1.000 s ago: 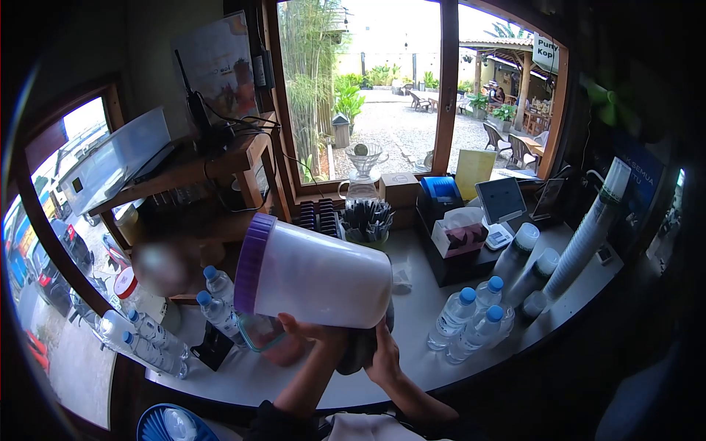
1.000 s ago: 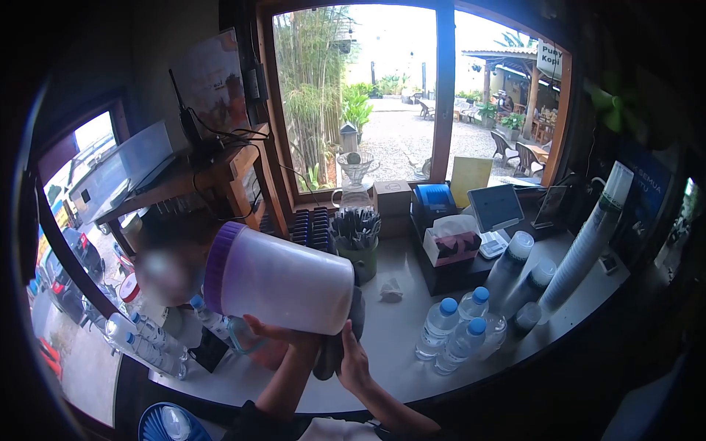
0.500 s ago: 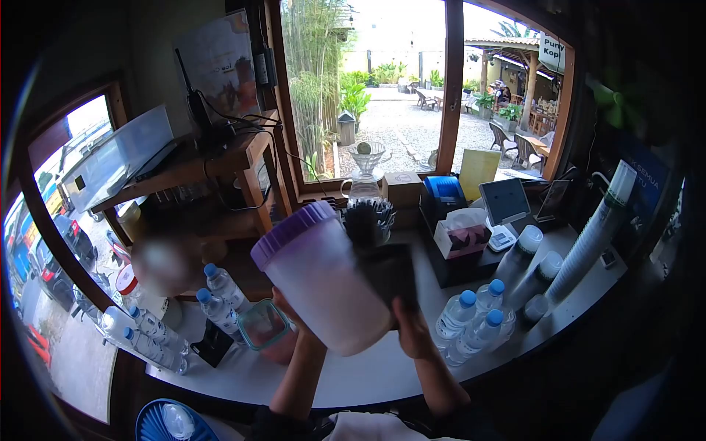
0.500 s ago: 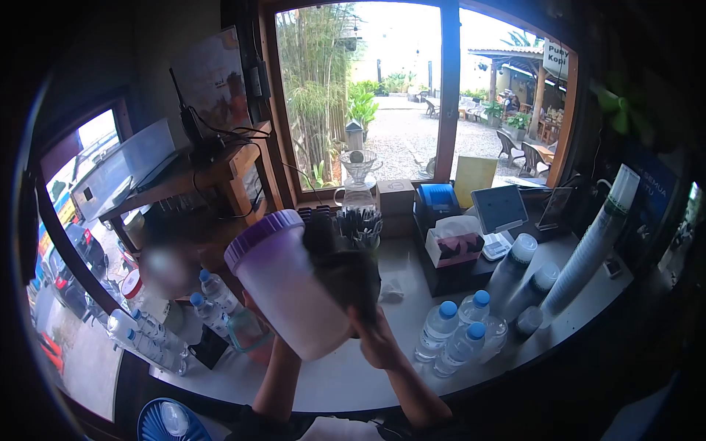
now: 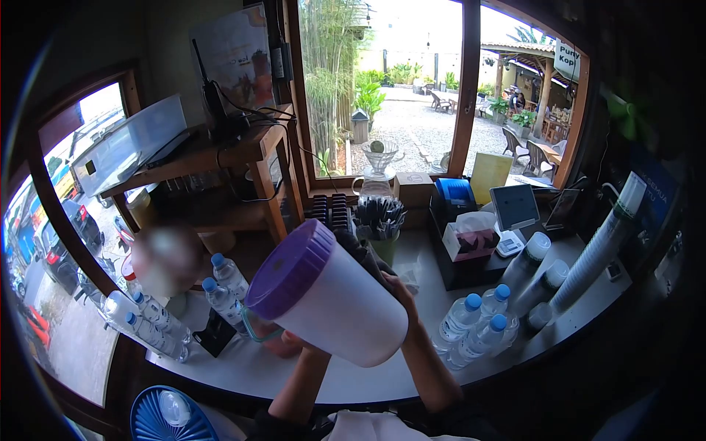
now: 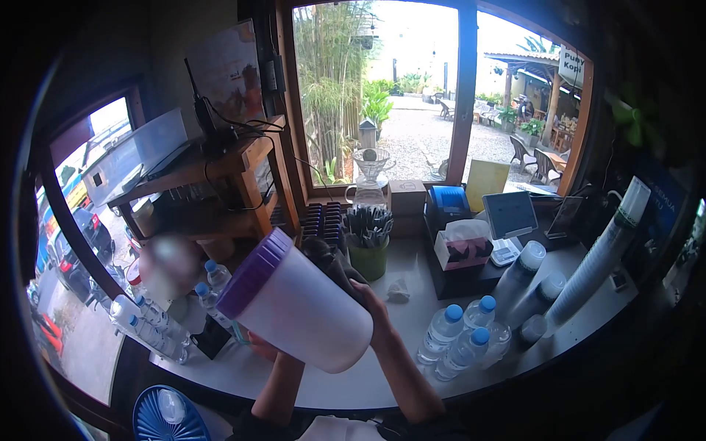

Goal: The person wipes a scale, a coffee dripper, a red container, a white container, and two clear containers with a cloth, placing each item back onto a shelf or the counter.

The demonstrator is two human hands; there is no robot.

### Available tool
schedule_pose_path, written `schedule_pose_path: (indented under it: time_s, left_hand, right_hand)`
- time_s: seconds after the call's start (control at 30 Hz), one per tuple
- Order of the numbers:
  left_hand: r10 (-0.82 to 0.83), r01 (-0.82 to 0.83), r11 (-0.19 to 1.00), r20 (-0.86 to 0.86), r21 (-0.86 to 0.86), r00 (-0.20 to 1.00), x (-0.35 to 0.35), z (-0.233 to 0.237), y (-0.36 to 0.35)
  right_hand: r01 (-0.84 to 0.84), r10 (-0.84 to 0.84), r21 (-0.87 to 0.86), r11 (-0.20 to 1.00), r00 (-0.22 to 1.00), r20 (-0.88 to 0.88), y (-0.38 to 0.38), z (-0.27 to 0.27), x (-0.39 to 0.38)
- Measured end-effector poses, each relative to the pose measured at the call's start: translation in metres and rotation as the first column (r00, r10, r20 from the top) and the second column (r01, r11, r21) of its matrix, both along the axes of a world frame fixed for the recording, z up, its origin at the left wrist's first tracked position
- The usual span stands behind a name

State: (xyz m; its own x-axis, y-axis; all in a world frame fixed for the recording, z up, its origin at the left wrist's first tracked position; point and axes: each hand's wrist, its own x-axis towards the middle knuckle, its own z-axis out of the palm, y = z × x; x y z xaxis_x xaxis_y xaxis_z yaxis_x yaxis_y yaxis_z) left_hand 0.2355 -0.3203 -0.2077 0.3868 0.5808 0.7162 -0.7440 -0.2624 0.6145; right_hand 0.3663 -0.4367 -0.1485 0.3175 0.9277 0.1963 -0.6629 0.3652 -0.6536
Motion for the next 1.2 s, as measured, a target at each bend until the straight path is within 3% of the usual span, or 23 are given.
schedule_pose_path:
  time_s: [0.03,0.13,0.23,0.33,0.4,0.43,0.5,0.53,0.57,0.63,0.67,0.7,0.73,0.8,0.9,1.0,1.03,1.1,1.2]
  left_hand:
    - [0.014,-0.013,0.999,-0.008,0.04,1.0,0.0,-0.009,0.002]
    - [0.059,-0.054,0.987,-0.029,0.149,0.998,-0.004,-0.03,0.011]
    - [0.085,-0.071,0.968,-0.048,0.242,0.995,-0.009,-0.045,0.02]
    - [0.101,-0.081,0.947,-0.048,0.312,0.994,-0.011,-0.056,0.029]
    - [0.11,-0.088,0.935,-0.044,0.343,0.993,-0.013,-0.061,0.032]
    - [0.104,-0.082,0.938,-0.048,0.335,0.993,-0.014,-0.061,0.033]
    - [0.078,-0.059,0.962,-0.061,0.266,0.995,-0.021,-0.035,0.028]
    - [0.028,-0.017,0.991,-0.077,0.135,0.997,-0.028,-0.018,0.023]
    - [-0.022,0.022,1.0,-0.076,-0.003,0.997,-0.036,0.009,0.014]
    - [0.051,-0.062,0.991,-0.091,-0.12,0.995,-0.046,0.059,0.008]
    - [0.039,-0.04,0.999,-0.077,-0.009,0.996,-0.05,0.066,0.015]
    - [0.026,-0.019,0.995,-0.067,0.103,0.997,-0.054,0.071,0.022]
    - [0.013,0.0,0.976,-0.06,0.217,0.998,-0.059,0.076,0.03]
    - [0.005,0.021,0.972,-0.111,0.235,0.994,-0.07,0.089,0.031]
    - [0.037,-0.021,0.995,-0.168,0.095,0.985,-0.085,0.107,0.021]
    - [-0.01,0.004,0.999,-0.174,-0.038,0.985,-0.109,0.113,0.03]
    - [-0.038,0.023,0.995,-0.161,-0.096,0.986,-0.118,0.112,0.035]
    - [-0.094,0.076,0.964,-0.059,-0.256,0.994,-0.143,0.111,0.043]
    - [-0.041,0.103,0.918,0.165,-0.383,0.985,-0.176,0.118,0.062]
  right_hand:
    - [0.055,-0.033,0.129,0.99,0.986,-0.165,0.003,-0.017,-0.011]
    - [0.102,-0.09,0.398,0.912,0.995,-0.048,-0.004,-0.039,-0.04]
    - [0.023,0.036,0.287,0.958,0.979,-0.199,-0.015,-0.034,-0.061]
    - [0.029,0.058,0.281,0.959,0.954,-0.294,-0.032,-0.015,-0.068]
    - [-0.136,0.17,0.105,0.985,0.867,-0.468,-0.041,0.011,-0.064]
    - [-0.228,0.203,0.025,0.973,0.805,-0.557,-0.045,0.017,-0.059]
    - [-0.228,0.213,0.052,0.972,0.773,-0.598,-0.058,0.013,-0.049]
    - [-0.232,0.221,0.064,0.971,0.759,-0.612,-0.061,0.013,-0.044]
    - [-0.136,0.075,-0.059,0.989,0.8,-0.595,-0.066,0.034,-0.049]
    - [0.197,-0.272,-0.227,0.954,0.887,-0.374,-0.064,0.049,-0.065]
    - [0.387,-0.447,-0.269,0.882,0.868,-0.215,-0.06,0.063,-0.08]
    - [0.592,-0.583,-0.21,0.778,0.805,0.109,-0.054,0.045,-0.082]
    - [0.749,-0.666,-0.074,0.659,0.626,0.405,-0.047,0.012,-0.082]
    - [0.792,-0.667,0.159,0.589,0.365,0.65,-0.03,0.008,-0.093]
    - [0.697,-0.547,0.138,0.704,0.408,0.731,-0.007,0.055,-0.115]
    - [0.734,-0.638,0.112,0.67,0.491,0.593,0.01,0.067,-0.112]
    - [0.751,-0.637,0.018,0.66,0.547,0.543,0.016,0.065,-0.11]
    - [0.758,-0.655,-0.168,0.631,0.636,0.409,0.029,0.061,-0.106]
    - [0.567,-0.485,-0.185,0.802,0.8,0.353,0.045,0.067,-0.111]
